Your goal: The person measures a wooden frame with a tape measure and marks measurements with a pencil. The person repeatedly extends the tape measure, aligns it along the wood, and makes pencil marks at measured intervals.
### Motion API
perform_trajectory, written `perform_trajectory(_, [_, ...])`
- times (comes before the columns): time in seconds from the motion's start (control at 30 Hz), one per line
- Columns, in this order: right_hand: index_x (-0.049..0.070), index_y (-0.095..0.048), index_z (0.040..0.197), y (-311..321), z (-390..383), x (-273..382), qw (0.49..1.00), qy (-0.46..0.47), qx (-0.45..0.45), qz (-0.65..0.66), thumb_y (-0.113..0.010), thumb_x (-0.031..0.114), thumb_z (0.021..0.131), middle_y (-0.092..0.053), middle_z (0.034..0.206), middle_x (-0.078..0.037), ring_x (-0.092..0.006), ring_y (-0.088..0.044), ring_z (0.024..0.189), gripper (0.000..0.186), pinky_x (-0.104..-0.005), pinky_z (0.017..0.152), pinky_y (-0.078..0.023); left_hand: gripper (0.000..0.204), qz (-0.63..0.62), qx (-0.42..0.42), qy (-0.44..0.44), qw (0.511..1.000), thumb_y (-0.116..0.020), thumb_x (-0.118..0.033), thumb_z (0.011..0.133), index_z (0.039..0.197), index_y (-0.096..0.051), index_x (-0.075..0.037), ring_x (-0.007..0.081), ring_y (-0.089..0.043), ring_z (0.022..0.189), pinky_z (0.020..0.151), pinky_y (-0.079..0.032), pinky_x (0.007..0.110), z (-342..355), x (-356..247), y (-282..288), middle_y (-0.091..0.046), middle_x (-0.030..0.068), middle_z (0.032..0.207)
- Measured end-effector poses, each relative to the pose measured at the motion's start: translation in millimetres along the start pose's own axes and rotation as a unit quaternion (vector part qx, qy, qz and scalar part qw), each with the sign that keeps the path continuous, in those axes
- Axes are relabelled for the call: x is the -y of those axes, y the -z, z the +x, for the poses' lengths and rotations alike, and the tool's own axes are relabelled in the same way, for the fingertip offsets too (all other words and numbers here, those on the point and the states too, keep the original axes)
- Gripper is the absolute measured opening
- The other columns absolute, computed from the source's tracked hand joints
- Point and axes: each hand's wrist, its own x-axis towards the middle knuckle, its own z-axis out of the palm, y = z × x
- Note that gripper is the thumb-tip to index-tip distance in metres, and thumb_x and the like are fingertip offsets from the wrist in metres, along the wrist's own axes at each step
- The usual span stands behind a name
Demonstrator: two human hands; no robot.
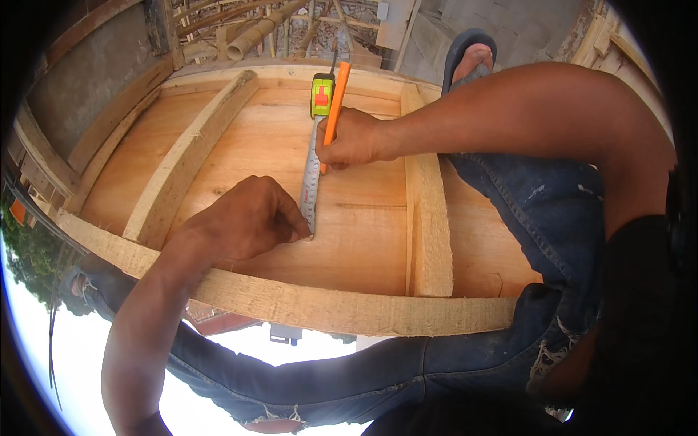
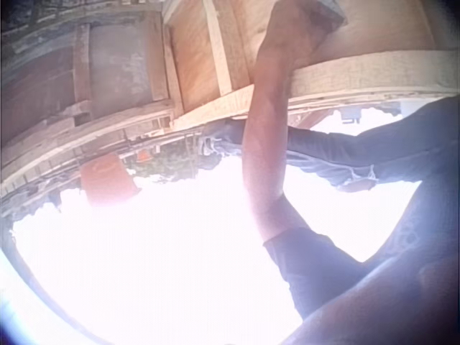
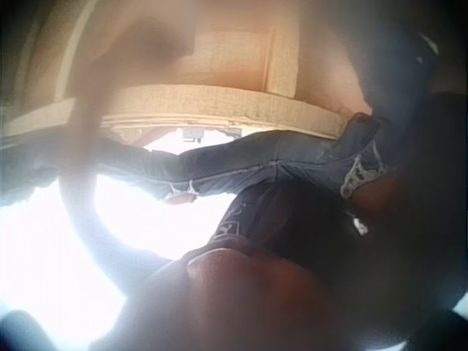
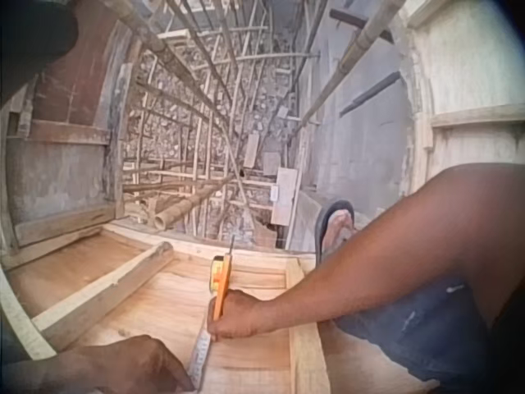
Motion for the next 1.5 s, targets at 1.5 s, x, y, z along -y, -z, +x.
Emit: perform_trajectory(1.5, [0.002,-0.064,0.086,1.2,-2.5,-5.2,0.998,-0.039,-0.005,0.045,-0.065,0.015,0.076,-0.066,0.081,-0.009,-0.0151,-0.064,0.064,0.017,-0.0288,0.058,-0.052,0.019,0.001,-0.006,0.003,1.0,-0.066,-0.003,0.077,0.094,-0.075,-0.006,0.0248,-0.068,0.084,0.081,-0.051,0.033,0.6,0.7,-0.2,-0.072,0.0143,0.088])
